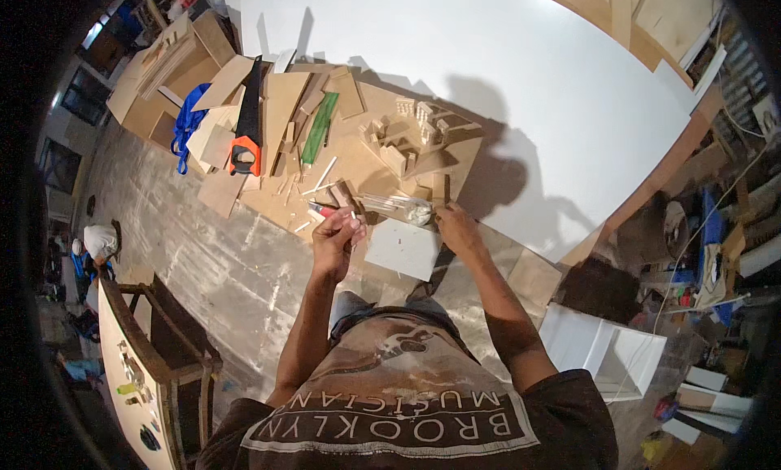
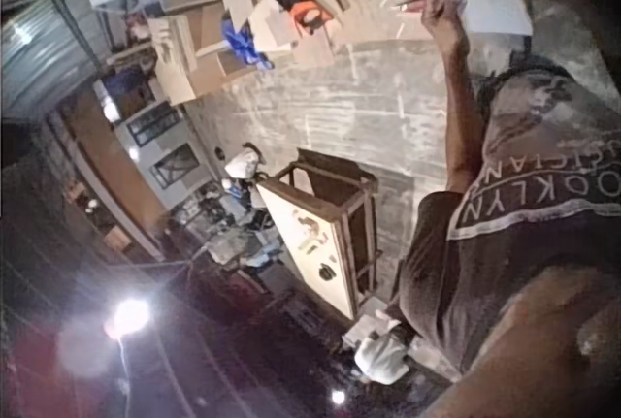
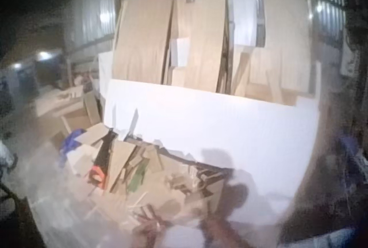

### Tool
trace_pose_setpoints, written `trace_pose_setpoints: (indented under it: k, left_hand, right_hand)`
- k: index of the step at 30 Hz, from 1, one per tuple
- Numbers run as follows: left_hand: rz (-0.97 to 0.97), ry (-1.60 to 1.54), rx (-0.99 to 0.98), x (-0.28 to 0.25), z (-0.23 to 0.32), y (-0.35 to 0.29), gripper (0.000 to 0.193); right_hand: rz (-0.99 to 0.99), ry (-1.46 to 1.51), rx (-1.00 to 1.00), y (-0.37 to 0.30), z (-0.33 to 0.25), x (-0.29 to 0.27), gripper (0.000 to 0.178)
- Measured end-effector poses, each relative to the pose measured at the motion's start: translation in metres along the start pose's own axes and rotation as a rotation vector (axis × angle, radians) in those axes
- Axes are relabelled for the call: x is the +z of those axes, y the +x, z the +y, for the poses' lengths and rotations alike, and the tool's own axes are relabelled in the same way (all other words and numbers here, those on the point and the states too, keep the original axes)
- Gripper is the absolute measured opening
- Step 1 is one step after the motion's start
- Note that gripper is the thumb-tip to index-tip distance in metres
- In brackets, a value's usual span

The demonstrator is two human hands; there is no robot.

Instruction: The person assembles a small wooden model by hand, inserting small wooden pieces into pre-cut slots and applying glue using a small applicator.

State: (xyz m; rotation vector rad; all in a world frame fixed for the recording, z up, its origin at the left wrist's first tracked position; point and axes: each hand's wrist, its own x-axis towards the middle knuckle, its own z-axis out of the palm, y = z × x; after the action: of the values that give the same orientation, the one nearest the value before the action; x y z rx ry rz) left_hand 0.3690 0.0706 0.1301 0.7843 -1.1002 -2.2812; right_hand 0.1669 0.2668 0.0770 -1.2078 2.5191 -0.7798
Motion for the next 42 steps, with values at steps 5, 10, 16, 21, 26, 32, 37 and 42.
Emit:
trace_pose_setpoints:
  k: [5,10,16,21,26,32,37,42]
  left_hand:
    - [-0.048,-0.007,0.002,0.024,-0.008,0.004,0.030]
    - [-0.046,0.036,-0.023,0.031,-0.013,0.014,0.028]
    - [0.105,0.043,-0.063,0.012,-0.020,0.023,0.020]
    - [0.134,0.080,-0.088,0.002,-0.023,0.030,0.022]
    - [0.122,0.137,-0.008,-0.009,-0.036,0.038,0.021]
    - [0.112,0.122,-0.048,0.002,-0.027,0.044,0.019]
    - [0.129,0.030,-0.139,0.000,-0.024,0.049,0.016]
    - [0.151,-0.120,-0.196,-0.015,-0.022,0.052,0.014]
  right_hand:
    - [0.042,0.047,-0.035,0.006,0.035,0.020,0.014]
    - [0.090,0.029,-0.020,0.008,0.032,0.032,0.016]
    - [0.039,-0.010,-0.059,0.012,0.008,0.022,0.016]
    - [0.091,0.045,-0.040,0.018,0.017,0.040,0.013]
    - [0.106,0.056,-0.065,0.021,0.010,0.044,0.011]
    - [0.211,0.047,-0.011,0.022,-0.010,0.026,0.008]
    - [0.400,0.306,0.047,0.010,-0.011,-0.004,0.004]
    - [0.230,1.182,0.400,0.012,-0.027,-0.022,0.012]
